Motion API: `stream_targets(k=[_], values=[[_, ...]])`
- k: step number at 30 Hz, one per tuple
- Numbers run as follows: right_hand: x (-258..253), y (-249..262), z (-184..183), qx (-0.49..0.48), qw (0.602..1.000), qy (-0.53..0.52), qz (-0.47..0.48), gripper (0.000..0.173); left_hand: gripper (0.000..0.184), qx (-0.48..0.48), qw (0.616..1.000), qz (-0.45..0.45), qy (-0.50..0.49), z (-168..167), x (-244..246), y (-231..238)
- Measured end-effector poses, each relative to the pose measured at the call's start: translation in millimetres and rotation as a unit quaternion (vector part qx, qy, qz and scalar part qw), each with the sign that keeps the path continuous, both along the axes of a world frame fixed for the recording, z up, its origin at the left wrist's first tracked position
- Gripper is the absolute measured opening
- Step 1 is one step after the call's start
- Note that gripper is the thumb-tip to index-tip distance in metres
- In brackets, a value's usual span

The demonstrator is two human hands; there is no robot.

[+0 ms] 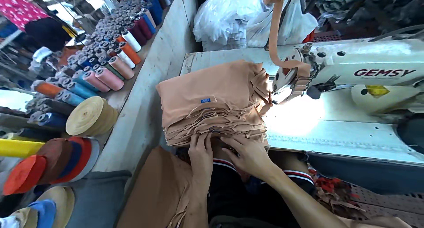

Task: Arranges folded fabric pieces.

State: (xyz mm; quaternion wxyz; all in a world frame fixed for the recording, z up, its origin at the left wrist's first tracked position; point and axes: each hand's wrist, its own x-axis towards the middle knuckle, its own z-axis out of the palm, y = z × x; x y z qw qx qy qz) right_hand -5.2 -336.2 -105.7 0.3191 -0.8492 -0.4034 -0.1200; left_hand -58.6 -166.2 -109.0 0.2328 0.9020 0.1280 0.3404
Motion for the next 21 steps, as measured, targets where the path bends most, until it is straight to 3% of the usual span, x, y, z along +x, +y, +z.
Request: stream_targets(k=[3, 7, 12, 16, 21], values=[[-0.7, -3.4, -5.6, 0.000, 1.000, 0.001, -0.001, 0.033, 0.013, -0.026, 1.000, -0.013, -0.008, 1.1, -7.9, 4.8], [1.3, -11.6, -12.7, 0.005, 1.000, 0.020, -0.006, 0.034, 0.015, -0.135, 0.991, -0.018, -0.018, -3.7, -31.2, 13.1], [2.6, -16.7, -18.7, 0.003, 0.999, 0.036, -0.006, 0.035, 0.014, -0.232, 0.971, 0.025, -0.057, -6.8, -47.8, 14.8], [2.2, -16.4, -18.9, 0.009, 0.999, 0.036, -0.005, 0.035, 0.013, -0.139, 0.987, 0.017, -0.077, 10.5, -45.0, 7.5], [-1.7, -14.7, -14.8, 0.002, 0.999, 0.040, 0.002, 0.034, 0.020, 0.028, 0.999, 0.001, 0.037, 11.1, -20.0, -1.1]])
